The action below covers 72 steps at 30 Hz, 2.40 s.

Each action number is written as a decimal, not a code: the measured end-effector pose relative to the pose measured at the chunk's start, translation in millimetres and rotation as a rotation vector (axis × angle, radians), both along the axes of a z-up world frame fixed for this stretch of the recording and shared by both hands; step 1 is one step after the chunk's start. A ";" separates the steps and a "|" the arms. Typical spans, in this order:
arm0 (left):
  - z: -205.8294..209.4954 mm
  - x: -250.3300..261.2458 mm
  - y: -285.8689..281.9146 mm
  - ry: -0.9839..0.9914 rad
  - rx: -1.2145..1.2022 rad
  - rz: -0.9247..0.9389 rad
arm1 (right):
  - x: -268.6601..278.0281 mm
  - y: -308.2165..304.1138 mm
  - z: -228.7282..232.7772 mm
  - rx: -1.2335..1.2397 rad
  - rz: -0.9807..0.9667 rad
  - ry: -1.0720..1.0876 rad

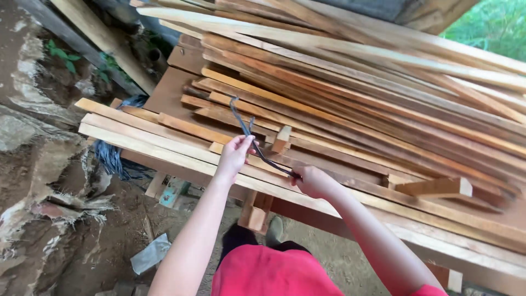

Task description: Bundling a set of wooden slats together using plastic ties.

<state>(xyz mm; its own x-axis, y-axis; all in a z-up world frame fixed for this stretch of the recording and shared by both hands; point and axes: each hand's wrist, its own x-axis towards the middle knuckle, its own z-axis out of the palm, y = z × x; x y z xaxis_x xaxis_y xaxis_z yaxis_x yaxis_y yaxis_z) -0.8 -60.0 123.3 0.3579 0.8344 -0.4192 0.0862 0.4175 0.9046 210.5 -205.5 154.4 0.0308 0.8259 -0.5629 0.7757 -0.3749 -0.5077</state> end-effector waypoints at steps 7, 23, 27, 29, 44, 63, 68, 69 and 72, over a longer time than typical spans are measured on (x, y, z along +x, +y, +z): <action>10.7 58.2 -34.9 -0.016 0.079 -0.205 | 26.4 -41.2 -10.8 0.013 -0.171 0.314; -24.0 162.1 -112.3 0.334 0.393 -0.535 | 69.2 -95.9 -61.7 0.427 -0.809 0.532; -79.4 190.8 -133.3 0.433 0.741 -0.436 | 101.9 -122.8 -80.9 0.382 -0.949 0.057; -91.0 201.8 -151.7 0.575 0.809 -0.508 | 113.6 -135.3 -117.3 0.545 -0.808 -0.221; -150.9 209.2 -188.3 0.904 1.216 -0.549 | 114.4 -155.5 -174.3 0.744 -0.501 -0.611; -172.7 203.9 -177.7 0.913 1.164 -0.625 | 102.3 -182.7 -128.0 0.851 -0.873 0.004; -163.7 200.2 -92.3 0.872 0.667 -0.737 | 64.9 -226.4 -99.1 0.338 -0.562 0.209; -149.3 191.6 -76.6 0.789 0.488 -0.722 | 57.7 -229.5 -92.7 0.169 -0.392 0.230; -163.2 194.5 -77.2 1.019 0.736 -0.892 | 49.2 -248.1 -165.7 -0.074 -0.240 0.178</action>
